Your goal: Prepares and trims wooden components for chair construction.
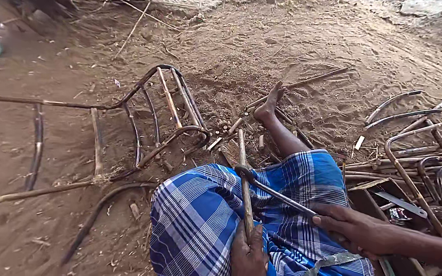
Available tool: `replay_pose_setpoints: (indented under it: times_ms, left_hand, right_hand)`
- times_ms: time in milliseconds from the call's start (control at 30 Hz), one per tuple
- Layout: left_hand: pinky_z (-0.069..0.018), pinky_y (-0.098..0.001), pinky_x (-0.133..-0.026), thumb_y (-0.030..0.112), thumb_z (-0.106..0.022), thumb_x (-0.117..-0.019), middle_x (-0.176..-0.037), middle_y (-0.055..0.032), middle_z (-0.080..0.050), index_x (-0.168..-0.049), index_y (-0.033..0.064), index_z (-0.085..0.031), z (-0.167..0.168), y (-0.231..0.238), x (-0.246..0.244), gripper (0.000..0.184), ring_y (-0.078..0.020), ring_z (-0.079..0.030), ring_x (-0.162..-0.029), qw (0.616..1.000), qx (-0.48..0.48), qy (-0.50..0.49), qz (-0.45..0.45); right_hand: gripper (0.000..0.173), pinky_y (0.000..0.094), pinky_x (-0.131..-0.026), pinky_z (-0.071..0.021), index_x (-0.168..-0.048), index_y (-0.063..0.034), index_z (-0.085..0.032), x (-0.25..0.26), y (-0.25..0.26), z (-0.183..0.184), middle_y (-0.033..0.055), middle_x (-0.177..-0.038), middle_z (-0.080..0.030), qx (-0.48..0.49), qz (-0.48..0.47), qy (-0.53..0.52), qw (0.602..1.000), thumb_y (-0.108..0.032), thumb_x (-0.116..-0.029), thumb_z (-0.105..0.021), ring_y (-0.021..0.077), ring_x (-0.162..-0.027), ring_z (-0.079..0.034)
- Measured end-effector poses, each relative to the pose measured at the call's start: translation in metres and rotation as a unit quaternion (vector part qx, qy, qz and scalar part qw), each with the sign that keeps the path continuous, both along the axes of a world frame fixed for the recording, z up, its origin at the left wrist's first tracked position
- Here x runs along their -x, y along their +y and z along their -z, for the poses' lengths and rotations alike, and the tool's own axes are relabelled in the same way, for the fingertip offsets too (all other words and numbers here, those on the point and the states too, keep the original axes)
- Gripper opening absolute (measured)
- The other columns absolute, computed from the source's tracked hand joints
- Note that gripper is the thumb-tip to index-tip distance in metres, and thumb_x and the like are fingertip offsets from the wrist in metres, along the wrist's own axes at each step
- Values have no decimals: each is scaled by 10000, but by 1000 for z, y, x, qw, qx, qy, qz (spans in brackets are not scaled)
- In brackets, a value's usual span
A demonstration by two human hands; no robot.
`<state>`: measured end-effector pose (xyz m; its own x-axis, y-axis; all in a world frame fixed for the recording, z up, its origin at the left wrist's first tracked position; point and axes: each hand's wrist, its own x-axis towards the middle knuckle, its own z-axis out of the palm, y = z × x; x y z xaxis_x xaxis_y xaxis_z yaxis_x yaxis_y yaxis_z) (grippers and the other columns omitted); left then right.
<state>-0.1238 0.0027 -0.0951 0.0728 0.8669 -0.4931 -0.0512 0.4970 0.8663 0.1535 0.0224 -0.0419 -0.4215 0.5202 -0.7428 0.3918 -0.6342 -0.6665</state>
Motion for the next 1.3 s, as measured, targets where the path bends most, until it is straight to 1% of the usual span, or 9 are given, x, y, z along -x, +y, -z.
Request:
replay_pose_setpoints:
  times_ms: [300, 433, 533, 700, 833, 967, 1100, 1233, 1300]
  left_hand:
    - [-467, -341, -401, 233, -538, -1057, -668, -49, -518, -1373, 19, -513, 18, 8, -5, 383, -172, -478, -440, 993, -63, 94, 14]
    - [-483, -332, -407, 273, -537, -1053, -658, -37, -521, -1412, 51, -474, -11, 22, -9, 427, -167, -502, -448, 989, -63, 84, 101]
    - [-536, -356, -455, 345, -577, -1032, -729, -52, -595, -1404, 75, -472, -20, 47, -24, 471, -183, -575, -501, 978, -58, 146, 137]
    - [-561, -372, -588, 403, -639, -1002, -806, -49, -629, -1429, 123, -487, -42, 74, -55, 532, -175, -616, -606, 971, -59, 193, 128]
    - [-536, -358, -498, 402, -630, -1019, -724, -71, -599, -1372, 103, -488, -50, 87, -74, 484, -194, -588, -528, 982, -57, 141, 111]
    - [-534, -311, -473, 348, -567, -1063, -744, -85, -597, -1224, 38, -574, -60, 92, -91, 350, -180, -582, -535, 993, -101, 46, 38]
    - [-556, -379, -748, 341, -693, -986, -909, -69, -694, -1127, 72, -706, -42, 113, -86, 304, -188, -658, -804, 990, -126, 49, 50]
    - [-630, -426, -829, 91, -704, -963, -1029, -171, -722, -1130, -16, -695, -31, 111, -91, 199, -275, -728, -883, 995, -41, -92, 29]
    - [-635, -438, -833, 11, -695, -944, -1044, -202, -720, -1137, -50, -673, -25, 98, -103, 204, -306, -734, -893, 988, -3, -155, -28]
  right_hand:
    - [413, 440, -549, -515, -1180, -125, -546, 33, -17, 10, 73, -756, -546, -118, -34, -151, 981, -488, -1086, -372, 231, -585, -572]
    - [324, 277, -340, -372, -1204, -176, -557, -42, -8, -20, 3, -634, -408, -56, -7, 54, 997, -440, -1092, -406, 108, -396, -383]
    - [297, 207, -300, -350, -1199, -193, -592, -86, -20, -19, -41, -611, -389, -78, 81, 170, 979, -431, -1070, -470, 35, -361, -349]
    - [319, 233, -282, -350, -1211, -236, -653, -110, -31, 0, -28, -583, -412, -255, 263, 23, 930, -465, -1029, -525, 63, -344, -353]
    - [279, 270, -313, -375, -1142, -143, -606, -150, -22, 58, 3, -577, -427, -235, 328, -106, 909, -364, -1067, -453, 113, -360, -382]
    - [333, 407, -467, -487, -1197, -65, -604, -213, -18, 142, 103, -672, -545, -182, 291, -313, 885, -357, -1088, -486, 217, -489, -522]
    - [408, 676, -875, -505, -1273, -27, -627, -257, -14, 191, 277, -1084, -682, -160, 175, -473, 849, -362, -1060, -534, 458, -1005, -670]
    - [406, 686, -929, -494, -1299, -38, -627, -234, -20, 180, 287, -1259, -632, -186, 94, -569, 795, -336, -1026, -586, 502, -1193, -596]
    - [364, 684, -956, -473, -1272, -3, -656, -204, -28, 161, 312, -1282, -594, -280, 145, -557, 769, -236, -993, -641, 517, -1211, -558]
